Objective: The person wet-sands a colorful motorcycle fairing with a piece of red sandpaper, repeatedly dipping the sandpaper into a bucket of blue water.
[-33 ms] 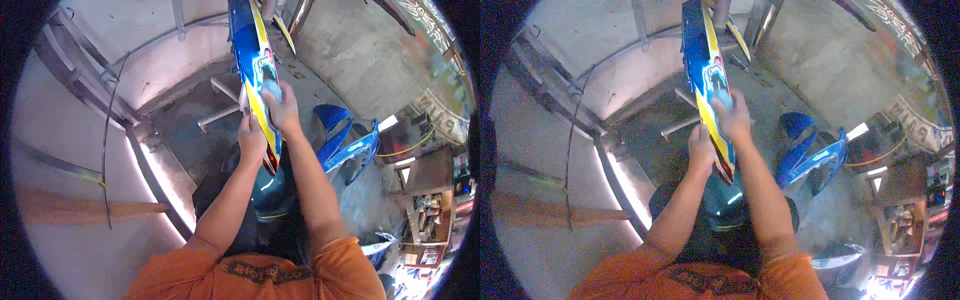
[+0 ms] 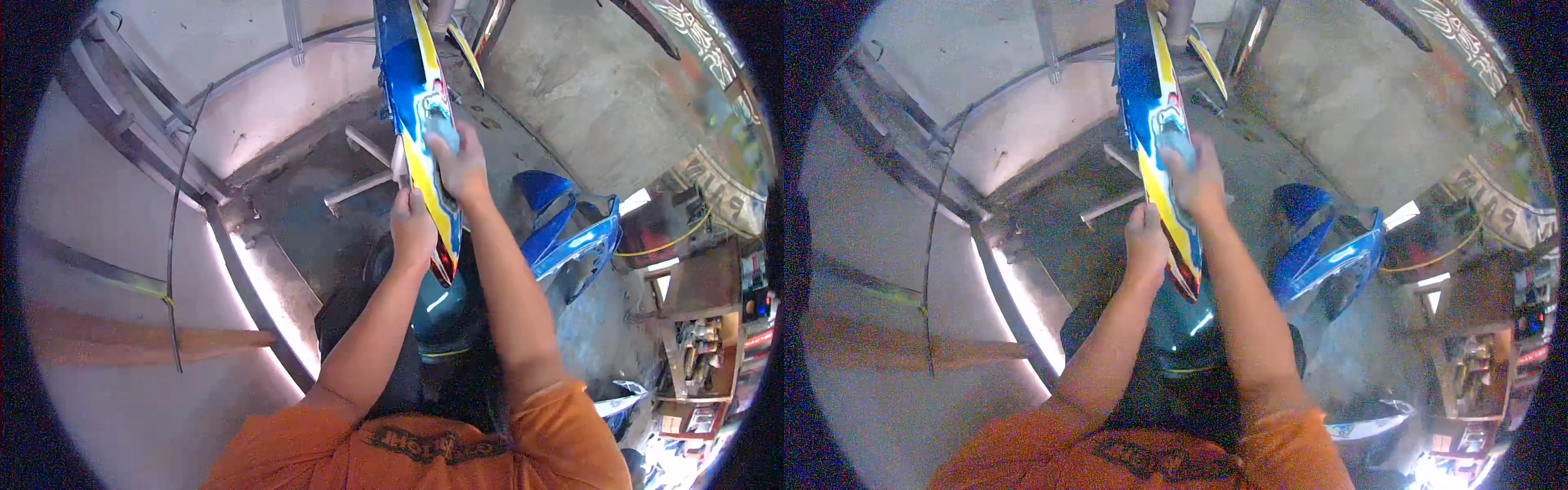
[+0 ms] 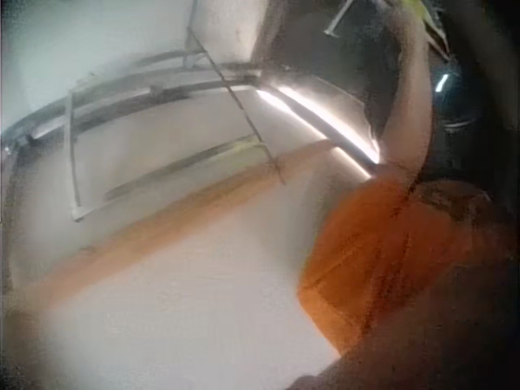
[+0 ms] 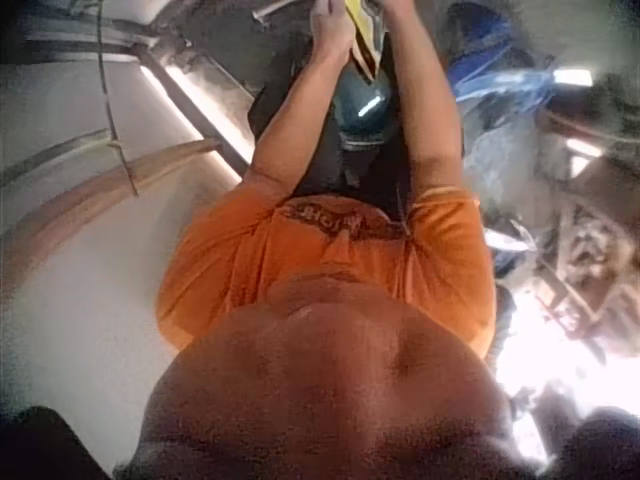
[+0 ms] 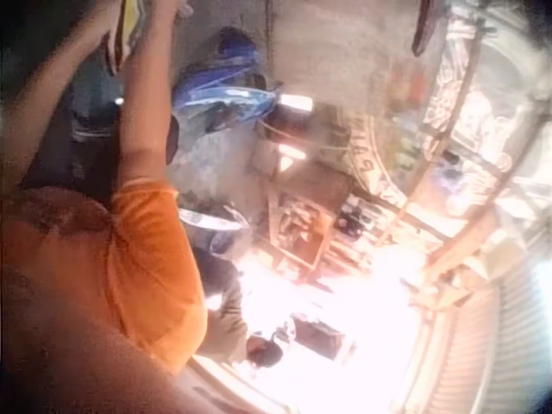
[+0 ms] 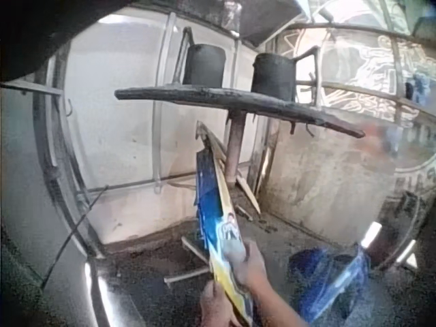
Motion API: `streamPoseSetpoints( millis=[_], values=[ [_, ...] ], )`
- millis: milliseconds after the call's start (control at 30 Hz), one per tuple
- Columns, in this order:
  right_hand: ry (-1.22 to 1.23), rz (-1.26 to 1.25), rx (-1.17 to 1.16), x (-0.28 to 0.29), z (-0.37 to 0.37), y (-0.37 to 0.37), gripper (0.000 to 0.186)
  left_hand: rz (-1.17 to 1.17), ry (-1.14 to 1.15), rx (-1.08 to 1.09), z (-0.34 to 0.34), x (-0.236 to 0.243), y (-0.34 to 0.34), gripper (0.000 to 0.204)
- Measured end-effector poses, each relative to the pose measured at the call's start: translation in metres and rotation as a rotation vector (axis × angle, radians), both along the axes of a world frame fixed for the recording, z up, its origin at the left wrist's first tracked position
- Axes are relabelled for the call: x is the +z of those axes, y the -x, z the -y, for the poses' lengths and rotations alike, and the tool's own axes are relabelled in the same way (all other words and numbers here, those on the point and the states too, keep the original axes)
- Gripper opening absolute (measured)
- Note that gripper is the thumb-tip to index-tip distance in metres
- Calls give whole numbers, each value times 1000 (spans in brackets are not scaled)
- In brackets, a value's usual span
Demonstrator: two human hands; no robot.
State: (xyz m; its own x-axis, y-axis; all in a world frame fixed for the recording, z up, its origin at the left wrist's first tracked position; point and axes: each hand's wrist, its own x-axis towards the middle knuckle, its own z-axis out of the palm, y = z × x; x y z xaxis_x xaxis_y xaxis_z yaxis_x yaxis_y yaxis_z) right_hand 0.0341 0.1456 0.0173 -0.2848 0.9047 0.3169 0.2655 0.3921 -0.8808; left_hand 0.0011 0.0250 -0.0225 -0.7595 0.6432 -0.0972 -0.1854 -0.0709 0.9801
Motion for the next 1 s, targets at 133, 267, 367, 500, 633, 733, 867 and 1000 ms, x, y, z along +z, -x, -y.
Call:
streamPoseSetpoints(
  millis=[133,267,367,500,633,733,867,1000],
  values=[
    [-59,74,65,43,-39,39,79,-25,86,-55,4,2,6,34],
    [-151,227,14,47,-47,43,71,55,12,-98,6,5,7,34],
    [-25,136,49,21,-11,14,59,137,-42,-87,8,8,9,34],
    [84,-4,118,-41,51,-56,44,186,-29,-99,16,24,5,33],
    [103,-33,78,-30,72,-62,44,131,3,-125,12,5,8,34],
    [137,-15,135,-13,39,-36,50,115,-12,-102,10,0,8,34],
    [-148,121,14,36,-28,19,62,142,-38,-73,11,13,6,33],
    [-257,153,31,60,-70,40,65,94,-13,-116,12,11,8,32]
  ],
)
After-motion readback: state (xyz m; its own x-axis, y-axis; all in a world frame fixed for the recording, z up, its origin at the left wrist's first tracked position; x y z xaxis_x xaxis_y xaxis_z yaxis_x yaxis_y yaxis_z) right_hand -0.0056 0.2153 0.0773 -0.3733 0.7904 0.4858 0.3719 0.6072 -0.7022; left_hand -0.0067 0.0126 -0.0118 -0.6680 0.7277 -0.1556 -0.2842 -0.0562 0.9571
